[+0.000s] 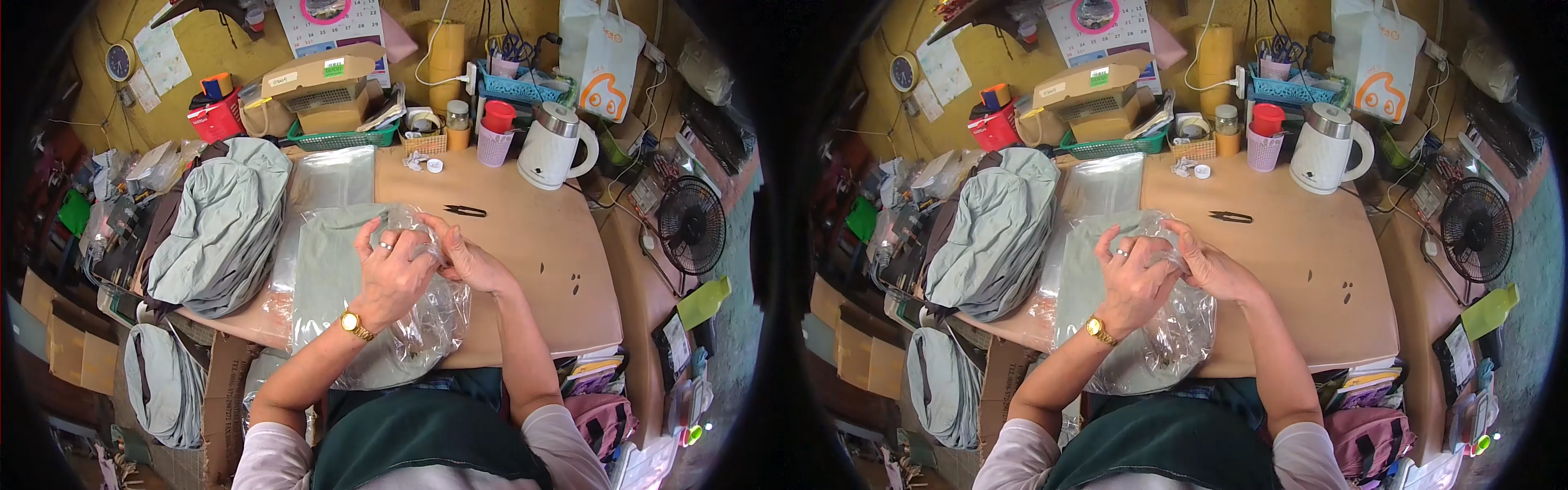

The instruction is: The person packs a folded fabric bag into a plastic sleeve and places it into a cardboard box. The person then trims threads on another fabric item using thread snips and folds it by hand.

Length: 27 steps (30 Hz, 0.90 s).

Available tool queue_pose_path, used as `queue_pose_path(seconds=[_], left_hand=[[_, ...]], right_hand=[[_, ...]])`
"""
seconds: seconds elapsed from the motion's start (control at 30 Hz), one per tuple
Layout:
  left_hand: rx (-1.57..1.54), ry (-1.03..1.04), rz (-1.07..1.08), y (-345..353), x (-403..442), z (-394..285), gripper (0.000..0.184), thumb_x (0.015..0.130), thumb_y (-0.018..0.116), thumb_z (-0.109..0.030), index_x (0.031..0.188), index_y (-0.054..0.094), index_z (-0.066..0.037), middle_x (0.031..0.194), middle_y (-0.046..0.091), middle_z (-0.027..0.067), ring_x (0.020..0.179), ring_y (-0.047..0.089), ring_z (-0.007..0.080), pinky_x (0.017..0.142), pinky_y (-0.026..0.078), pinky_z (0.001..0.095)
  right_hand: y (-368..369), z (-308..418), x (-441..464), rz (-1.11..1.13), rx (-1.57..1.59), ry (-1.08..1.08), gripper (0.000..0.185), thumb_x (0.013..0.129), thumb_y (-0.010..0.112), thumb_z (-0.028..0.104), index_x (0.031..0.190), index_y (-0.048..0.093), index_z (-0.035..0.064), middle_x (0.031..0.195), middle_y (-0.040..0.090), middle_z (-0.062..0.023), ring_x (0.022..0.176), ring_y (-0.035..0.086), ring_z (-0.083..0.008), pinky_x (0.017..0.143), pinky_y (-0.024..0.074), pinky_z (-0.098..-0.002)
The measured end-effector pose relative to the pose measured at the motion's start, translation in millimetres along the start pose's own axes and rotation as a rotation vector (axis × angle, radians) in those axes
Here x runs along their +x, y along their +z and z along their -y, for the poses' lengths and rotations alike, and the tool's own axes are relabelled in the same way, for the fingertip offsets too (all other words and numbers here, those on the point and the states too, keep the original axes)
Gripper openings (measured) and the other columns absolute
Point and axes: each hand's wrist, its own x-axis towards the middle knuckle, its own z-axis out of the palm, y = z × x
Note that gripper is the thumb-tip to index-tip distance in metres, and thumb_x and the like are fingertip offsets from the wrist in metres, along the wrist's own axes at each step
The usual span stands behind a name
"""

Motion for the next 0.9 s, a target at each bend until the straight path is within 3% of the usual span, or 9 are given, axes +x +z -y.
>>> queue_pose_path(seconds=[0.07, 0.2, 0.27, 0.4, 0.5, 0.57, 0.7, 0.8, 0.9], left_hand=[[-0.025, -0.028, -0.013, 2.8, -1.1, -5.7, 0.018, 0.066, 0.076, -0.011, 0.078, 0.066, -0.018, 0.105, 0.061, -0.0011, 0.101, 0.056, 0.0198, 0.108, 0.023, 0.0530], [-0.065, -0.083, -0.028, -10.0, -3.6, -14.9, 0.015, 0.069, 0.076, -0.010, 0.077, 0.064, -0.015, 0.112, 0.060, 0.0025, 0.107, 0.056, 0.0242, 0.110, 0.020, 0.0539], [-0.131, -0.119, 0.058, -16.8, -11.4, -15.3, 0.013, 0.073, 0.076, -0.010, 0.078, 0.064, -0.011, 0.118, 0.057, 0.0087, 0.112, 0.055, 0.0300, 0.111, 0.019, 0.0551], [-0.459, -0.303, 0.141, -29.7, -18.4, -13.4, 0.012, 0.077, 0.075, -0.011, 0.078, 0.063, -0.009, 0.120, 0.055, 0.0135, 0.113, 0.053, 0.0308, 0.110, 0.025, 0.0498], [-1.067, -0.640, 0.200, -37.6, -21.6, -4.9, 0.012, 0.082, 0.073, -0.011, 0.078, 0.063, -0.007, 0.121, 0.054, 0.0156, 0.113, 0.051, 0.0279, 0.106, 0.031, 0.0432], [-0.872, -0.621, 0.207, -43.9, -17.2, -1.4, 0.014, 0.085, 0.072, -0.013, 0.078, 0.062, -0.005, 0.123, 0.053, 0.0143, 0.111, 0.048, 0.0226, 0.101, 0.035, 0.0394], [-0.415, -0.375, 0.146, -65.2, 5.5, -21.9, 0.014, 0.087, 0.071, -0.013, 0.082, 0.062, -0.003, 0.123, 0.052, 0.0134, 0.097, 0.052, 0.0188, 0.087, 0.044, 0.0361], [-0.796, -0.683, -0.006, -53.9, 5.5, -47.7, 0.017, 0.085, 0.073, -0.013, 0.096, 0.064, -0.003, 0.121, 0.051, 0.0152, 0.078, 0.053, 0.0175, 0.068, 0.046, 0.0302], [-0.875, -0.617, -0.131, -22.2, -14.4, -42.6, 0.032, 0.084, 0.075, -0.014, 0.113, 0.063, -0.004, 0.106, 0.056, 0.0122, 0.065, 0.050, 0.0143, 0.056, 0.042, 0.0255]], right_hand=[[-2.0, -8.0, 2.4, -0.085, -0.066, -0.028, 0.068, 0.101, 0.033, 0.060, 0.147, 0.034, 0.0107, 0.080, 0.057, -0.0068, 0.065, 0.053, -0.0137, 0.061, 0.0435, -0.0261], [-0.1, -7.6, 1.6, -0.258, 0.060, -0.044, 0.054, 0.100, 0.056, 0.034, 0.143, 0.036, 0.0072, 0.082, 0.064, -0.0101, 0.067, 0.060, -0.0150, 0.063, 0.0486, -0.0265], [-3.1, -17.1, 2.9, -0.445, 0.322, -0.161, 0.055, 0.092, 0.065, 0.007, 0.138, 0.036, 0.0049, 0.079, 0.065, -0.0095, 0.066, 0.062, -0.0129, 0.061, 0.0505, -0.0255], [-16.7, -40.1, -1.3, -0.454, 0.778, -0.159, 0.051, 0.092, 0.063, 0.004, 0.137, 0.038, 0.0044, 0.078, 0.066, -0.0077, 0.063, 0.060, -0.0117, 0.059, 0.0494, -0.0257], [-13.0, -43.4, -9.4, -0.215, 1.062, -0.365, 0.042, 0.087, 0.069, 0.001, 0.126, 0.053, 0.0041, 0.075, 0.064, -0.0046, 0.059, 0.057, -0.0120, 0.058, 0.0480, -0.0249], [8.1, -16.7, -23.5, -0.293, 0.214, -0.308, 0.024, 0.082, 0.074, 0.003, 0.104, 0.066, 0.0008, 0.072, 0.061, -0.0018, 0.059, 0.055, -0.0124, 0.058, 0.0466, -0.0253], [31.8, -0.1, -18.7, -0.310, -0.362, -0.571, 0.014, 0.078, 0.076, 0.001, 0.090, 0.069, -0.0018, 0.073, 0.060, -0.0001, 0.064, 0.055, -0.0086, 0.059, 0.0458, -0.0237], [52.2, -16.6, -9.2, -0.364, -0.042, -0.487, 0.009, 0.084, 0.072, 0.002, 0.091, 0.069, -0.0036, 0.075, 0.062, 0.0008, 0.068, 0.054, -0.0062, 0.060, 0.0452, -0.0231], [65.4, -24.8, -6.4, -0.446, 0.403, -0.380, 0.008, 0.091, 0.067, 0.005, 0.092, 0.069, -0.0027, 0.076, 0.062, 0.0004, 0.068, 0.054, -0.0053, 0.060, 0.0448, -0.0223]])
